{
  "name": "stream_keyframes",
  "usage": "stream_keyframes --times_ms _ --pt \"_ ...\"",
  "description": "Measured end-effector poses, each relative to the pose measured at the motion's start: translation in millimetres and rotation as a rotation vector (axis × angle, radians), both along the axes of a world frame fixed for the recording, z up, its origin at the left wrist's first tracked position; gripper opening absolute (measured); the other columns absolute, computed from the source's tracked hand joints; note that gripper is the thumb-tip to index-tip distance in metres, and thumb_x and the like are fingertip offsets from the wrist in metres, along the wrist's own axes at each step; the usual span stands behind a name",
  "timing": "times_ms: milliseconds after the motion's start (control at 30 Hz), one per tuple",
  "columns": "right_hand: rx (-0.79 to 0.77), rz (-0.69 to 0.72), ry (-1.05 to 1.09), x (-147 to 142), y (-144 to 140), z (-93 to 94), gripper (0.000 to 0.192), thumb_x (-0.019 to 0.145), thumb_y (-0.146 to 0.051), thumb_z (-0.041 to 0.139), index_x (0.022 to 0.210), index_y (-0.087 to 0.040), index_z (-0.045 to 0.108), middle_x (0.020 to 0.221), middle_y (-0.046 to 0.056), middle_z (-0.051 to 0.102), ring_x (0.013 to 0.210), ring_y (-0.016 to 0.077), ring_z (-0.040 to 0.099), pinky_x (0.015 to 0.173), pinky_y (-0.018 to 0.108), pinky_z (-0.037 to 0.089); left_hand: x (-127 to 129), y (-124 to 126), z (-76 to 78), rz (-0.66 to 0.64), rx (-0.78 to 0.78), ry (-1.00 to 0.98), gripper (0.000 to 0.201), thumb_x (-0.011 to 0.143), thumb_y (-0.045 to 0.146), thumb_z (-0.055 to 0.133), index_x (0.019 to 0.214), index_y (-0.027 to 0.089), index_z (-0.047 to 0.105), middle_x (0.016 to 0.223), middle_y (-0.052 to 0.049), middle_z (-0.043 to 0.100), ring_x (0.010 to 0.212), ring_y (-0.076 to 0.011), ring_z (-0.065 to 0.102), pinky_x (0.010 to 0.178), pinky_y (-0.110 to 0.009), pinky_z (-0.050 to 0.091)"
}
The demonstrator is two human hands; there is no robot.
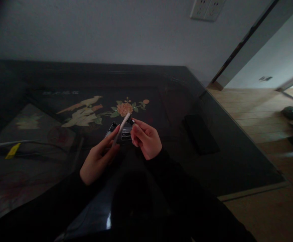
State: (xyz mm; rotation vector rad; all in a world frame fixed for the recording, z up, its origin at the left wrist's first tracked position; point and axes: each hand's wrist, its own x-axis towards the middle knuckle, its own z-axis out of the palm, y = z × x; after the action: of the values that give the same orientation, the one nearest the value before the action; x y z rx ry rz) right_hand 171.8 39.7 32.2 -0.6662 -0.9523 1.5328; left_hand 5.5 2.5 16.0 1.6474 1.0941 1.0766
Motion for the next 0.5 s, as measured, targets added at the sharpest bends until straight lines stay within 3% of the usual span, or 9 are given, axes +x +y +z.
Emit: stream_keyframes --times_ms 167,300,500 --pt "0.003 0.001 0.001 -0.2 -0.4 -0.1 0.037 0.073 -0.046 0.074 0.094 -0.016 0.068 0.051 -0.007 0.051 0.04 0.005 0.035 0.04 0.022 0.022 0.1 -0.7 -0.6 -0.01 -0.064 0.027 0.054 0.092 0.027 0.049 0.145 0.024 0.039 0.116 -0.007 0.068 0.063 -0.0097 0.059 0.062 -0.023 0.052" --pt "0.006 -0.01 -0.024 1.1 -1.1 -0.8 0.039 0.075 -0.045 0.073 0.099 -0.016 0.069 0.052 -0.007 0.049 0.042 0.0052 0.035 0.04 0.023 0.022 0.4 -2.2 -1.4 -0.049 -0.083 0.044 0.055 0.093 0.027 0.048 0.147 0.026 0.037 0.108 -0.006 0.07 0.049 -0.0063 0.048 0.053 -0.021 0.048" --pt "-0.013 -0.018 -0.023 1.6 0.7 -1.5 0.038 0.072 -0.045 0.074 0.098 -0.017 0.071 0.052 -0.007 0.048 0.041 0.0048 0.035 0.041 0.023 0.023 2.5 -5.6 1.8 -0.092 -0.065 0.041 0.055 0.092 0.025 0.048 0.146 0.024 0.038 0.09 -0.002 0.069 0.046 -0.0065 0.043 0.048 -0.02 0.042"
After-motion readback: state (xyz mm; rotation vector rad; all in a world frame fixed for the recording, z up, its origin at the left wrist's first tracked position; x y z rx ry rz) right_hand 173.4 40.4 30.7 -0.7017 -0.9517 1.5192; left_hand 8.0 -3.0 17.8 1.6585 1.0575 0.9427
